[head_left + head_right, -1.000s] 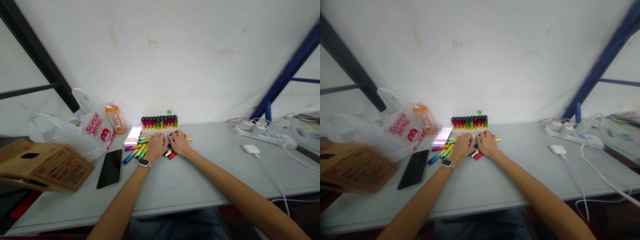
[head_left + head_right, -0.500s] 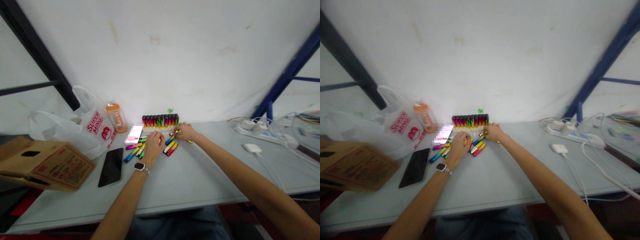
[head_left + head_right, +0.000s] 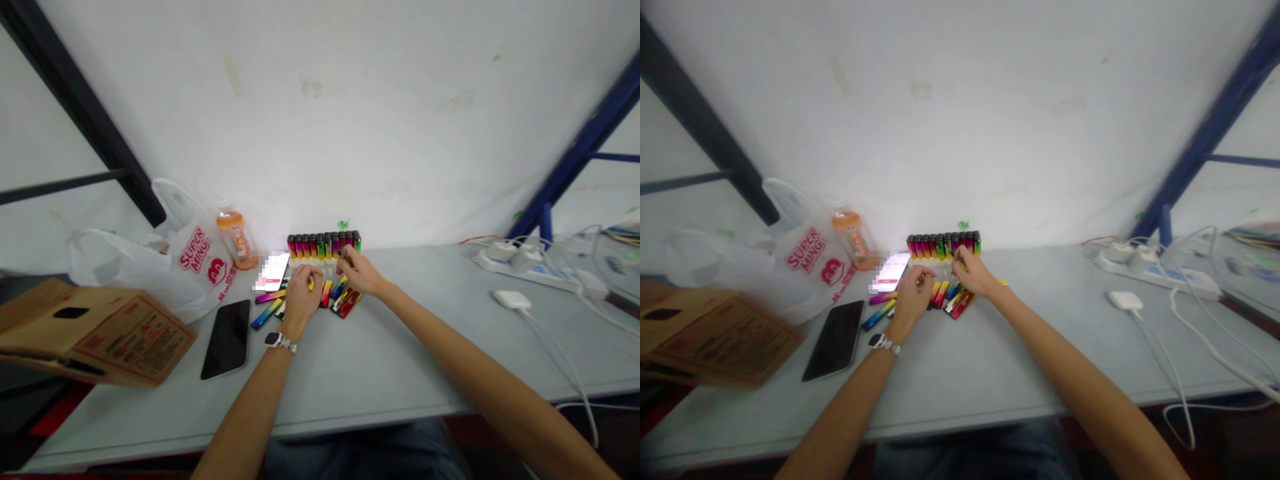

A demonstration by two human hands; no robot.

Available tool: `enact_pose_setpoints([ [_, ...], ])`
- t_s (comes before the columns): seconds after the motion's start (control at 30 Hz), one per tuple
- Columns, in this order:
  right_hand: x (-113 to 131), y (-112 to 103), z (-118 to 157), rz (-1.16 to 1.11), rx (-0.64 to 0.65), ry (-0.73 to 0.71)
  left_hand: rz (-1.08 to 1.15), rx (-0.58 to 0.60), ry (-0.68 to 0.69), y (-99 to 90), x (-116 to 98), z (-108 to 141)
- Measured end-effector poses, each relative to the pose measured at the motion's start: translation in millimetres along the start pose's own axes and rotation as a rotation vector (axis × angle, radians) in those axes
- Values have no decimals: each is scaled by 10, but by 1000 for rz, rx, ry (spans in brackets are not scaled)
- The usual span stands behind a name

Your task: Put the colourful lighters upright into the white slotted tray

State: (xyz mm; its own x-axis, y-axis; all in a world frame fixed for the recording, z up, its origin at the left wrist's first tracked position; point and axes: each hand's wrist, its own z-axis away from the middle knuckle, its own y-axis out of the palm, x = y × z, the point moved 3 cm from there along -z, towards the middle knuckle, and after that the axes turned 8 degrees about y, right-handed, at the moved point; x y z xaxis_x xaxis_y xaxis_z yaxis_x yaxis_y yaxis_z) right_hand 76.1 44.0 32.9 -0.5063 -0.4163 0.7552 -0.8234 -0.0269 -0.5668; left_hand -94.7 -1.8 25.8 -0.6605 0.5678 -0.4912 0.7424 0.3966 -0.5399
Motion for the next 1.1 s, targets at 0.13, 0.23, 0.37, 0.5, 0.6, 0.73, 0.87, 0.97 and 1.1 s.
enact_pose_setpoints([
  [0.13, 116, 198, 240, -490, -86, 151, 30, -15, -9, -2, -6, 8],
  [0.23, 154, 286, 356, -560, -125, 194, 39, -15, 1, -3, -32, 10],
  [0.37, 92, 304, 429, -478, -256, 204, 67, 6, 3, 2, -58, 12],
  [0.5, 19, 342, 441, -423, -302, 230, 69, 25, -4, 24, -54, 13],
  [0.6, 14, 370, 442, -406, -311, 237, 78, 28, 7, 45, -44, 10],
  [0.73, 40, 373, 451, -416, -335, 224, 98, 28, 20, 60, -37, 12],
  [0.87, 76, 355, 478, -450, -322, 195, 107, 36, 22, 59, -45, 18],
  [0.97, 104, 351, 501, -479, -284, 168, 106, 38, 35, 57, -56, 17],
  [1.1, 97, 355, 508, -466, -302, 169, 94, 44, 43, 60, -56, 14],
])
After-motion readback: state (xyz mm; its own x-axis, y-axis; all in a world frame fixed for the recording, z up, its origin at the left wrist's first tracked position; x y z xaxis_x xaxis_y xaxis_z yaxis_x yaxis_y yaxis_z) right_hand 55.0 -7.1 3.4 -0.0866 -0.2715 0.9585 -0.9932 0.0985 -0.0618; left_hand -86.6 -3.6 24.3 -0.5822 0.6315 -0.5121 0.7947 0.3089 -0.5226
